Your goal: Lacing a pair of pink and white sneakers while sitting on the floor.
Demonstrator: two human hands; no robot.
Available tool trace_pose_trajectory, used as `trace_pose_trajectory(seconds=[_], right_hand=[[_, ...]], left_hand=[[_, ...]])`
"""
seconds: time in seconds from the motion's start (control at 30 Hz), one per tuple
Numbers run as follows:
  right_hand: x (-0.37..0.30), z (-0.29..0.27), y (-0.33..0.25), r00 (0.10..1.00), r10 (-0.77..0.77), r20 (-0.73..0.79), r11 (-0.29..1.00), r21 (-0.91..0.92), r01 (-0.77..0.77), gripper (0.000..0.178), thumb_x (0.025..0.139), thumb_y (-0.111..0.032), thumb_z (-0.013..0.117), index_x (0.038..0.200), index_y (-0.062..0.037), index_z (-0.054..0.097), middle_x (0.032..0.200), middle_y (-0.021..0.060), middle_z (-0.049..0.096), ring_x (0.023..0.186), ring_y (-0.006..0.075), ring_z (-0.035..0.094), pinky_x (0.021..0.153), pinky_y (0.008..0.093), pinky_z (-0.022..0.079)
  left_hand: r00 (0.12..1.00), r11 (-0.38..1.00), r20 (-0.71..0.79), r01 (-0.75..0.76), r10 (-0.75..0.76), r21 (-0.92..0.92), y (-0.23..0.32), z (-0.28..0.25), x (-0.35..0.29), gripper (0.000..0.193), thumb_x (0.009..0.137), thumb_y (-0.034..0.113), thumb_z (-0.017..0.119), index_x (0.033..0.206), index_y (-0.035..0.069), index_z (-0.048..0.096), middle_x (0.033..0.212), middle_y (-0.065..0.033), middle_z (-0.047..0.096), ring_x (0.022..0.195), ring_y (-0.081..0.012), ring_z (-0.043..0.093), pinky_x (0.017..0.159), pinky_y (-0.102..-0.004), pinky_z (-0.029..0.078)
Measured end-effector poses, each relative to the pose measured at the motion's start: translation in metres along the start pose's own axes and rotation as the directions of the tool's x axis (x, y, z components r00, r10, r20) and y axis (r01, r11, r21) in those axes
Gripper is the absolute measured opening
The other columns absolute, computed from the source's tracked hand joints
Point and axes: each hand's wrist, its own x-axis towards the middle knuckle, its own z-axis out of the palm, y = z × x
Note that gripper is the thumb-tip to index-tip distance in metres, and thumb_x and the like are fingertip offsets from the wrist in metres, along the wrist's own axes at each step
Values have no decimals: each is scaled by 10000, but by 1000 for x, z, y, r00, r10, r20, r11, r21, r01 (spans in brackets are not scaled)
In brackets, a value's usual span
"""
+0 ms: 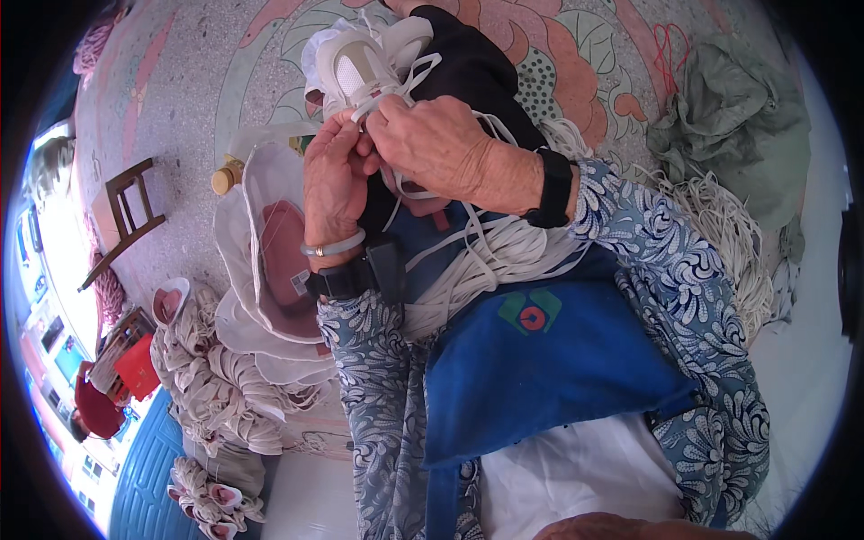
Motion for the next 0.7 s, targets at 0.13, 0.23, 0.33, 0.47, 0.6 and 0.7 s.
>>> trace_pose_trajectory(seconds=[0.13,0.23,0.33,0.47,0.6,0.7], right_hand=[[6,0,4,998,3,58,997,-74,1,151,726,-177,633,797,-53,582,747,73,571,564,181,635,461,299,498],[8,5,-4,995,-37,95,996,-83,45,122,731,-179,630,759,-63,605,750,77,587,594,176,644,471,301,503],[8,5,-1,989,-100,108,994,-23,103,137,747,-184,612,722,-50,619,676,94,584,589,233,637,490,340,513],[-2,-18,46,943,-83,322,863,497,-94,167,770,-144,519,702,2,560,579,163,521,554,360,559,531,432,445],[-35,-58,70,874,-50,483,795,549,-258,180,771,-150,554,669,-2,560,598,173,544,606,358,585,556,430,450],[-50,-50,69,926,41,375,770,579,-269,188,819,-149,537,712,5,531,643,170,545,631,357,570,589,422,447]], left_hand=[[1000,1000,-6,3,-3,-5,1,3,1,123,937,95,480,992,5,544,704,-14,496,574,-85,444,494,-195,366],[999,999,34,12,-13,36,1,-5,3,166,940,98,488,1054,-12,537,788,-22,539,651,-76,475,536,-190,378],[1000,999,-15,-6,6,39,-4,1,4,146,934,89,490,1035,-7,535,776,-18,529,650,-75,473,539,-191,381],[998,1000,57,-7,7,-4,-12,0,6,135,926,81,500,1033,6,531,768,-18,520,644,-79,475,532,-197,385],[990,982,-84,-95,110,165,-23,13,-4,104,939,86,469,991,31,540,656,3,489,524,-73,453,461,-206,368],[974,945,-113,-155,194,288,-25,21,-9,114,932,97,470,1003,28,527,626,3,474,491,-74,436,447,-209,362]])
